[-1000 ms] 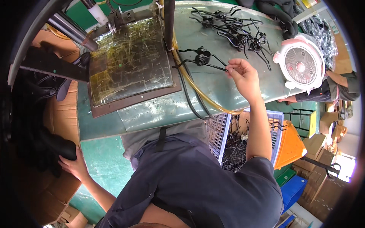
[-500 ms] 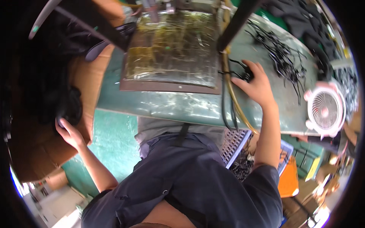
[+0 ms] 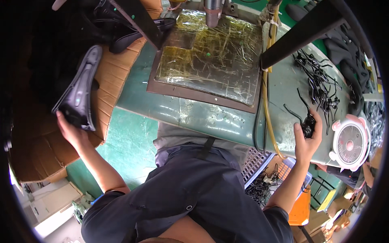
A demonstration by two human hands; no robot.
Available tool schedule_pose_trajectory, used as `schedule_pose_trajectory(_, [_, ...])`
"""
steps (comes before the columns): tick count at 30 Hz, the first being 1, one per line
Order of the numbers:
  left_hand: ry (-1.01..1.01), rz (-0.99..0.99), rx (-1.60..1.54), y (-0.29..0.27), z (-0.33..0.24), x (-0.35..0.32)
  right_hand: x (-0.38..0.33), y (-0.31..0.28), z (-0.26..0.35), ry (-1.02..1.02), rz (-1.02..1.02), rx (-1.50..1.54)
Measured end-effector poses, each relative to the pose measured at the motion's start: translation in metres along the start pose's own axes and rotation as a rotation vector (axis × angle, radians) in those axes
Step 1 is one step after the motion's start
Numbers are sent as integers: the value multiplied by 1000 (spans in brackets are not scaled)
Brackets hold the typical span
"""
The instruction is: Assembling metal rails onto plastic bicycle seat bases using a manual mechanical press.
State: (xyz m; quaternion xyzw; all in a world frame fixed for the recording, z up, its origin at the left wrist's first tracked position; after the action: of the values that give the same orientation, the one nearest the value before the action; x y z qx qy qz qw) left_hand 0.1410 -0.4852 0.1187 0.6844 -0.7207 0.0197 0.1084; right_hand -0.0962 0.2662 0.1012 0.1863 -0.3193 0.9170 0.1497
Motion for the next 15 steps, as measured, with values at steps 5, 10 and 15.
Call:
schedule_pose_trajectory(5, [-342, 519, 107, 144, 46, -172, -21, 55, 80, -105, 166, 131])
schedule_pose_trajectory(10, [-355, 853, 24, 181, 74, -268, -33, 118, 162, -509, 326, 252])
schedule_pose_trajectory(15, [389, 843, 303, 192, 45, -261, -51, 137, 150, -517, 360, 233])
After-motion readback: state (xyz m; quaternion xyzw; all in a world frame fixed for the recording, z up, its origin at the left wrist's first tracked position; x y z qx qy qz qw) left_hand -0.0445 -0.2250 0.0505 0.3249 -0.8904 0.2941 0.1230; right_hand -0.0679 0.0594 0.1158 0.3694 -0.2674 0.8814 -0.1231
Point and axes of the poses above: each hand's wrist, its own x-axis towards the middle knuckle, its own y-axis out of the palm, z = x × y, the point moved 8 cm from there along x, towards the middle knuckle, and after that the axes turned 10 degrees about -z, right-handed, at the moved point
